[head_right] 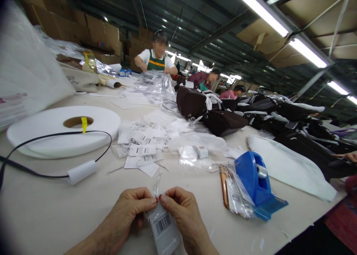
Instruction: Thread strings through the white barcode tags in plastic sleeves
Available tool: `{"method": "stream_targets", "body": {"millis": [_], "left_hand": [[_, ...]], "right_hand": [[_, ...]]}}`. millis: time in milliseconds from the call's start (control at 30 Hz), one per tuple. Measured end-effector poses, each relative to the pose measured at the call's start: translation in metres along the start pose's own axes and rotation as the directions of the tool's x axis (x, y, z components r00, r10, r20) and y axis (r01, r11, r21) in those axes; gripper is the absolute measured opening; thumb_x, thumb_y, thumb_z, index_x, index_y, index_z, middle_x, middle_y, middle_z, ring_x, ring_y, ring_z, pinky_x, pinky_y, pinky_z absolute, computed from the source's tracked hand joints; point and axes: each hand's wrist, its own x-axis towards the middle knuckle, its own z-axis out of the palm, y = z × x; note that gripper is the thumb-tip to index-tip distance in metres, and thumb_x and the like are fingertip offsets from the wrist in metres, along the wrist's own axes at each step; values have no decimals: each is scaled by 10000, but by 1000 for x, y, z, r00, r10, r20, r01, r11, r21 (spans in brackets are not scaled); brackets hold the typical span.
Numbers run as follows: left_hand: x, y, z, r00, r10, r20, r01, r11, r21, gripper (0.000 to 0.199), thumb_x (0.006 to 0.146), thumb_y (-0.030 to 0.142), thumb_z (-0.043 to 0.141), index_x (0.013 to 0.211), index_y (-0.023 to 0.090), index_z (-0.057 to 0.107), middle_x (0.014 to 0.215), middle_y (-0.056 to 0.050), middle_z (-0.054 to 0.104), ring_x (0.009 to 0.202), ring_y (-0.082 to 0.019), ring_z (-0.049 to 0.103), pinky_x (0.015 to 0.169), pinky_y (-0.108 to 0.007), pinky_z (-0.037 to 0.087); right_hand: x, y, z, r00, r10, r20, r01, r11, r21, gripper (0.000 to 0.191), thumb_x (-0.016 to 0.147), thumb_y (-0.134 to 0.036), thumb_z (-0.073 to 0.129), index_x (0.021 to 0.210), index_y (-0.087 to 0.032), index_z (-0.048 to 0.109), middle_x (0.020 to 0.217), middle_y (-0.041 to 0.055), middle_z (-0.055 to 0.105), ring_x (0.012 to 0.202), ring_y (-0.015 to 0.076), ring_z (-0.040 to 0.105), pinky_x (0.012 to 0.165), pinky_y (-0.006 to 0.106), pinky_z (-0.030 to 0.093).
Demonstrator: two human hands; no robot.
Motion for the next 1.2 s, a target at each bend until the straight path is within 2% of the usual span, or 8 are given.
{"method": "stream_targets", "body": {"millis": [200, 333, 400, 533, 633, 733, 933, 1200], "left_hand": [[1, 6, -1, 992, -70, 100, 77, 995, -69, 207, 544, 338, 621, 547, 150, 534, 458, 39, 466, 389, -69, 367, 361, -187, 234], [0, 7, 0, 962, -129, 239, 136, 991, -15, 408, 657, 527, 544, 582, 127, 555, 479, 14, 459, 414, -87, 391, 357, -195, 217], [-1, 7, 1, 968, -142, 206, 145, 989, -4, 422, 638, 542, 573, 546, 132, 534, 446, 32, 427, 389, -71, 347, 363, -201, 193], [-2, 6, 1, 986, -119, 120, 139, 974, -180, 310, 531, 377, 703, 526, 141, 503, 431, 60, 416, 407, -52, 342, 408, -193, 213], [-2, 7, -1, 989, -126, 80, 141, 964, -225, 257, 505, 307, 711, 551, 133, 527, 459, 53, 455, 430, -52, 367, 429, -189, 225], [-1, 7, -3, 995, -86, 50, 94, 978, -185, 233, 526, 300, 703, 552, 129, 546, 455, 54, 453, 422, -47, 338, 417, -195, 184], [1, 6, -4, 993, 18, 117, -8, 996, -86, 204, 585, 317, 663, 581, 134, 571, 457, 60, 456, 434, -59, 338, 433, -207, 195], [3, 6, -3, 993, 7, 115, -14, 998, 57, 186, 561, 312, 613, 534, 145, 535, 439, 69, 423, 457, -71, 322, 474, -226, 212]], "right_hand": [[0, 11, 1, 997, -11, -70, 16, 998, 64, 235, 617, -329, 755, 624, -132, 627, 530, -31, 590, 481, 72, 471, 481, 186, 349], [-4, 17, 1, 999, -33, -28, 34, 997, 63, 246, 631, -351, 745, 633, -128, 640, 540, -14, 612, 490, 80, 487, 493, 192, 362], [-6, 20, 1, 999, -38, -25, 40, 998, 50, 263, 629, -372, 743, 640, -127, 650, 545, -7, 619, 493, 86, 495, 493, 194, 365], [-7, 24, 2, 998, -32, -49, 35, 998, 51, 275, 607, -382, 756, 630, -130, 649, 549, -5, 622, 501, 91, 502, 495, 196, 369], [-8, 25, 2, 997, -28, -72, 31, 999, 42, 272, 602, -373, 761, 615, -131, 636, 524, -20, 595, 484, 77, 475, 478, 184, 345], [-8, 23, 1, 995, -17, -99, 24, 998, 65, 268, 609, -365, 757, 611, -135, 621, 514, -32, 575, 473, 68, 452, 465, 178, 329], [-9, 24, -2, 993, -21, -114, 31, 996, 84, 267, 627, -359, 747, 623, -130, 609, 531, -26, 583, 481, 72, 451, 471, 184, 329], [-9, 23, 0, 989, 7, -149, 16, 988, 152, 261, 639, -361, 738, 630, -139, 600, 503, -48, 546, 462, 63, 431, 452, 177, 318]]}}
